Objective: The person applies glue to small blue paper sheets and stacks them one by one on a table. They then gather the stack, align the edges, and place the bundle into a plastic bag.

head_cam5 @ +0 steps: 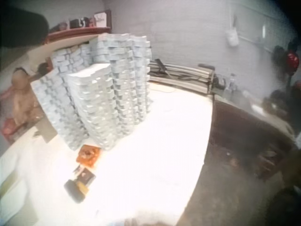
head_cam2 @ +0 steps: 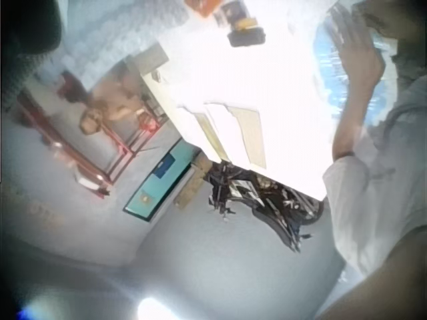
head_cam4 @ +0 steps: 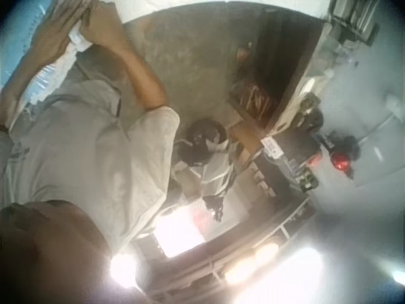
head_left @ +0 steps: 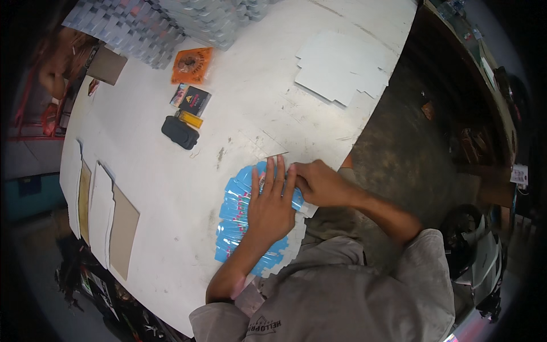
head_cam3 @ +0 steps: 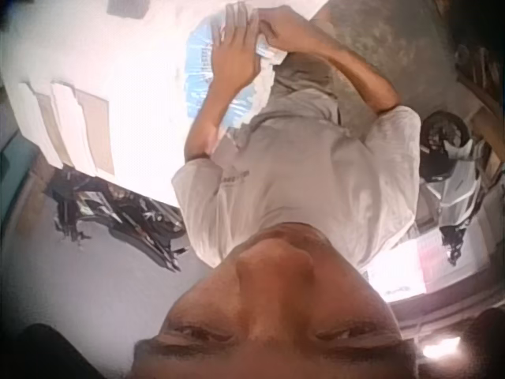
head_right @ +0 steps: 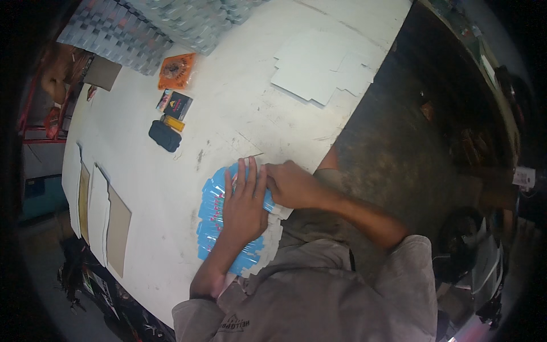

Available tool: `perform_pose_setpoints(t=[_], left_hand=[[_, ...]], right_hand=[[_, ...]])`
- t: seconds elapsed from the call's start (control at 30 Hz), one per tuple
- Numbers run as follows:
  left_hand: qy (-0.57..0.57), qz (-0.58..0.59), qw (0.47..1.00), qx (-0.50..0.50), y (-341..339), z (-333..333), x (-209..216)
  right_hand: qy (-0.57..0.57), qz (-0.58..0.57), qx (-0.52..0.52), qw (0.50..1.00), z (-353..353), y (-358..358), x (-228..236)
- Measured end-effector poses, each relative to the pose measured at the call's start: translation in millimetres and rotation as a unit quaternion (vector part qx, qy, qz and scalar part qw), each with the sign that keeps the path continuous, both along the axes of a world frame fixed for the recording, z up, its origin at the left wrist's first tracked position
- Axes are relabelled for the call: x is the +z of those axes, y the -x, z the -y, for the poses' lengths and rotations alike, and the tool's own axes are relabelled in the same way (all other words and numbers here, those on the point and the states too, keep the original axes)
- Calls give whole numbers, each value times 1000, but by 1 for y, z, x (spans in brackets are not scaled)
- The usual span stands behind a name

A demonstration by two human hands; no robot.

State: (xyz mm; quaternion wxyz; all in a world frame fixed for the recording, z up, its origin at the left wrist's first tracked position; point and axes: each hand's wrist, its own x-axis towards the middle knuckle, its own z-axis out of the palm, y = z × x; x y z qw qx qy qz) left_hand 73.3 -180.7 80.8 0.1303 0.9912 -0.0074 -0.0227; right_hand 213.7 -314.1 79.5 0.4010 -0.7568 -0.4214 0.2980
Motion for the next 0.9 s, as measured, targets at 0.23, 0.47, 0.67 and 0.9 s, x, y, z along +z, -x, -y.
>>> perform_pose_setpoints(t=[0.23, 0.47, 0.67, 0.9], left_hand=[[113, 17, 993, 13, -3, 1, 9], [97, 37, 994, 11, -7, -4, -3], [148, 62, 985, 62, -6, 2, -11], [32, 56, 998, 27, -4, 3, 2]], right_hand=[[4, 528, -214, 822, 4, -121, -16], [-75, 314, -67, 944, 17, -64, -8], [-73, 333, -65, 938, 0, -27, -18], [31, -39, 22, 998, 1, -12, 8]])
